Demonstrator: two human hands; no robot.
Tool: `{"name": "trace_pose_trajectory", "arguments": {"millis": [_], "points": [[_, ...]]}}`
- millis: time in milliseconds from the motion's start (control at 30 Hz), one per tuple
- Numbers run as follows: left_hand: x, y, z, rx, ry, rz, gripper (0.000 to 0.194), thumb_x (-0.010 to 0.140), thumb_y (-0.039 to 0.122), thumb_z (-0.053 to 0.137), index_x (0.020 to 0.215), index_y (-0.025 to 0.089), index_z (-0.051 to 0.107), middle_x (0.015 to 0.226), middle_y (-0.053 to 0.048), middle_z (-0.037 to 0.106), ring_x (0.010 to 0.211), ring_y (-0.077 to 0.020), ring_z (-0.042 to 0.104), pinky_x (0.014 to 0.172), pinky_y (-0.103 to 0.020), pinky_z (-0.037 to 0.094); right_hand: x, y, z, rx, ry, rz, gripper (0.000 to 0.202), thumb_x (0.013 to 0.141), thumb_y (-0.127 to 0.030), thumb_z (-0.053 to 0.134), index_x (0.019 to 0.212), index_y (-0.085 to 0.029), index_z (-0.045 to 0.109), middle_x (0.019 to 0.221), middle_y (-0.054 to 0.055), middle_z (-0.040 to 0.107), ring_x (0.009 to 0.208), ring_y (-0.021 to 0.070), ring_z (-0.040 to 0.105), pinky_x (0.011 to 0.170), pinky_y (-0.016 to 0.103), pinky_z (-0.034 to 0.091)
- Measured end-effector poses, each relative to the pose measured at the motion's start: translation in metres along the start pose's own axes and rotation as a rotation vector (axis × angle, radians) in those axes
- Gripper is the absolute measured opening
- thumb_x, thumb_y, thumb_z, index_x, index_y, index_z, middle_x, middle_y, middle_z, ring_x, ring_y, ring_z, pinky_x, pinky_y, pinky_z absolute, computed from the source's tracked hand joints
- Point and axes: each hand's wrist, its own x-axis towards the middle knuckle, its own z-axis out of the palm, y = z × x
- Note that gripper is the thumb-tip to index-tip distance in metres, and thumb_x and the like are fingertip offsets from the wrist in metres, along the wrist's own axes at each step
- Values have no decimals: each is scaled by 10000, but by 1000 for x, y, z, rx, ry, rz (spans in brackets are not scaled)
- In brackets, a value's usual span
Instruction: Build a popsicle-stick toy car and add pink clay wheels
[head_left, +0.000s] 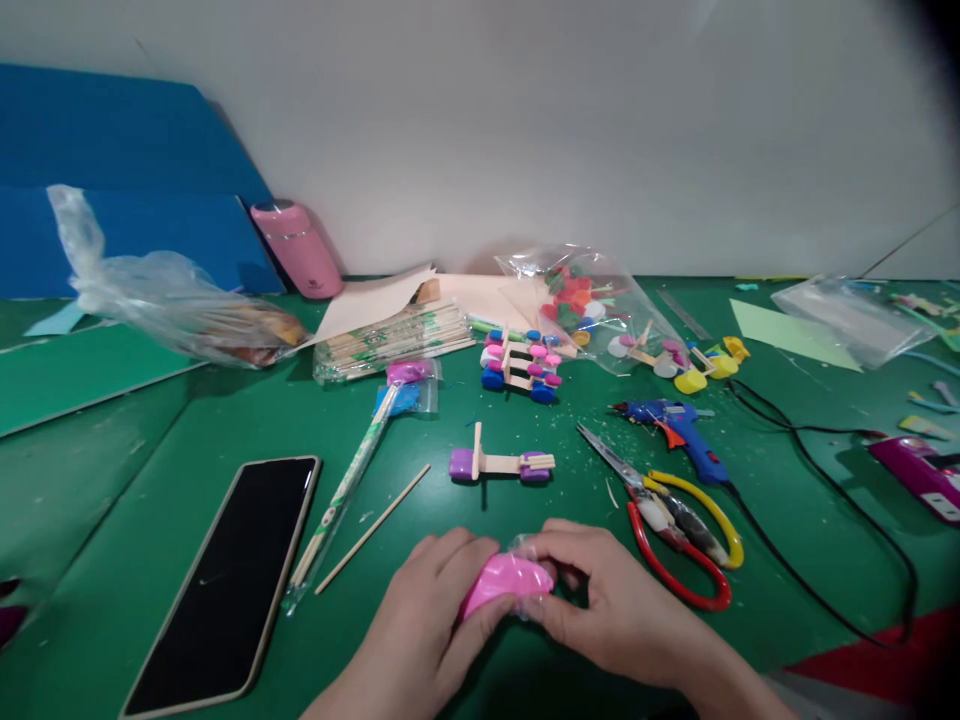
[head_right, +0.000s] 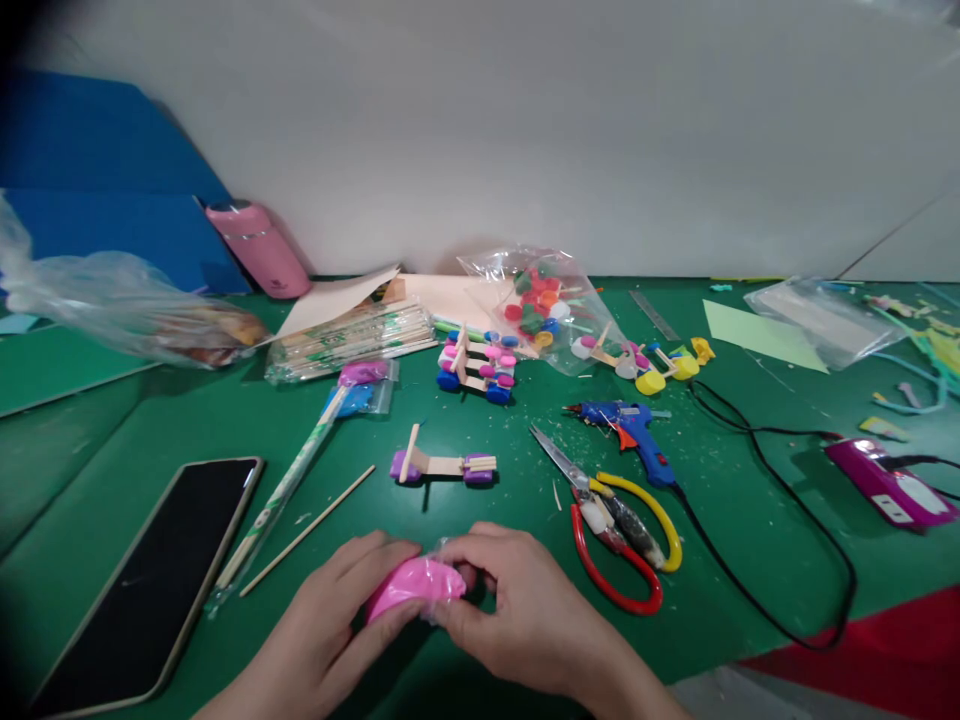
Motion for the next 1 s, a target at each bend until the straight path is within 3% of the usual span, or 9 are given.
{"name": "trace_pose_trajectory", "arguments": {"millis": [133,267,433,600,800,900,1000], "points": [[3,2,-3,-72,-25,-2,191,819,266,480,1000,223,522,856,-36,592,745,-182,547,655,-299,459,1,-1,4,-13,29,-22,33,766,-207,554,752,-197,582,673,-34,518,624,105,438,542,203,308],[4,6,-8,-188,-126,1,152,847,244,427,959,219,527,837,-31,584,753,-172,540,665,-285,442,0,6,3,88,-16,15,99,760,-180,525,667,-176,558,583,-55,405,563,85,369,496,197,258],[2,8,-12,-278,-105,-23,123,845,253,436,889,215,544,811,-27,595,739,-167,540,673,-272,432,2,20,6,530,-103,126,110,715,-202,549,622,-149,580,533,-56,387,523,72,323,472,192,225],[1,8,-13,-318,22,-44,109,824,246,476,875,220,568,780,-23,612,727,-166,551,674,-263,445,4,26,15,1053,-32,165,122,595,-239,637,585,-124,600,456,-52,417,458,64,314,457,201,202],[-7,-10,-16,-184,85,-96,150,834,235,459,937,224,567,836,-33,605,778,-171,563,695,-265,463,5,31,7,1239,135,133,217,653,-323,600,548,-173,482,471,-61,329,465,78,278,471,218,246],[-14,-29,-17,1,144,-140,183,825,278,473,967,229,579,942,-57,586,889,-204,547,759,-308,457,3,34,3,1160,225,171,177,738,-331,593,700,-161,563,560,-34,410,512,82,326,509,224,273],[-21,-46,-18,217,187,-166,221,803,327,491,960,222,606,961,-72,578,906,-238,542,769,-367,449,1,36,4,1001,220,176,250,776,-369,572,898,-154,600,661,0,486,553,89,373,542,232,302]]}}
